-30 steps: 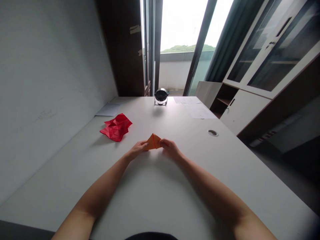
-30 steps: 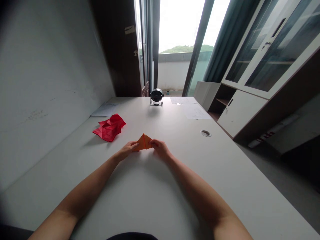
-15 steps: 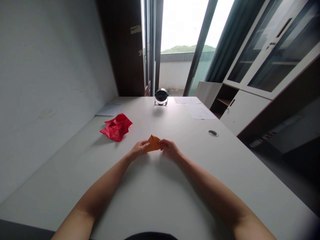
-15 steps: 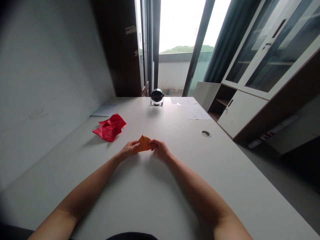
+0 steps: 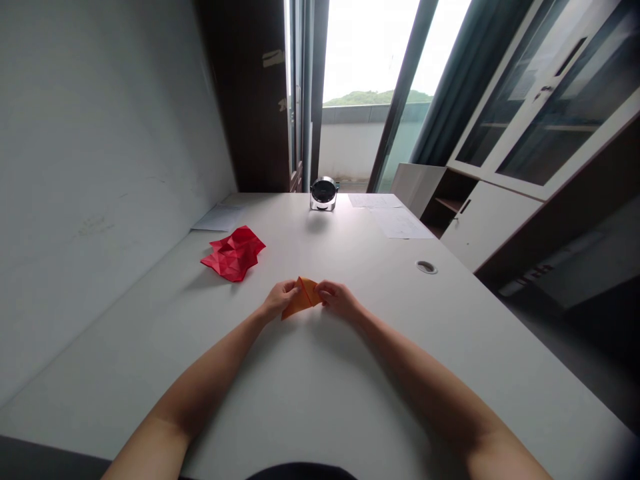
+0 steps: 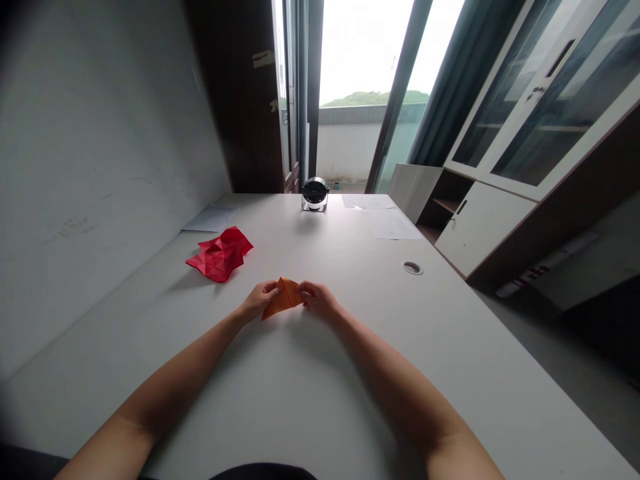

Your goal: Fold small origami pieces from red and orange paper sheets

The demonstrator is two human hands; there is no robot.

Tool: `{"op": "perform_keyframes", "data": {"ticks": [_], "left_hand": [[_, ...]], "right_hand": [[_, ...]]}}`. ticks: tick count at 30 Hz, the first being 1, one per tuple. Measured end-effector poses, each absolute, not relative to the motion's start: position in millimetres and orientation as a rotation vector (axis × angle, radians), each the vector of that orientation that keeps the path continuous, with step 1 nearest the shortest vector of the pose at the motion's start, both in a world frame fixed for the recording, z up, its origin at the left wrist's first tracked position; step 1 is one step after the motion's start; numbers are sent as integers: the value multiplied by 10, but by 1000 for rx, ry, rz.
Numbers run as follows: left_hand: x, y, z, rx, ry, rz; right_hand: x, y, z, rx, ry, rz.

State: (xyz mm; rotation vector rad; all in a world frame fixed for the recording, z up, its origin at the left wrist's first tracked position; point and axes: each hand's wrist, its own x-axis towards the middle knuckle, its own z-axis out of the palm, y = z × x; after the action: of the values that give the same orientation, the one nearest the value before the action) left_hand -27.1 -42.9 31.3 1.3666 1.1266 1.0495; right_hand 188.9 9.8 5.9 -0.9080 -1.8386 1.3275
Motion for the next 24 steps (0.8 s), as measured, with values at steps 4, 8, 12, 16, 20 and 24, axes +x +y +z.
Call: {"op": "perform_keyframes", "data": {"ticks": [4,8,12,16,20,24], "left_hand": [[-257,-438,330,1378,1144,1062],[-272,-436,337,1391,1185,1063],[-303,-426,342,1375,1155,1071],[-310,-422,348,1329,1095,1090],[-295,-425,342,1298,1082,1094],[-285,-416,318,1289,1101,1121]], "right_hand": [[1889,88,78,-914,-1829,1318],[1892,83,89,-903,-1844,1323],[1902,80,95,-886,-1854,1342],[1913,66,117,-886,-1883,1321],[1919,53,139,-884,-1888,1319],[1920,51,139,-871,-1885,1334]]}}
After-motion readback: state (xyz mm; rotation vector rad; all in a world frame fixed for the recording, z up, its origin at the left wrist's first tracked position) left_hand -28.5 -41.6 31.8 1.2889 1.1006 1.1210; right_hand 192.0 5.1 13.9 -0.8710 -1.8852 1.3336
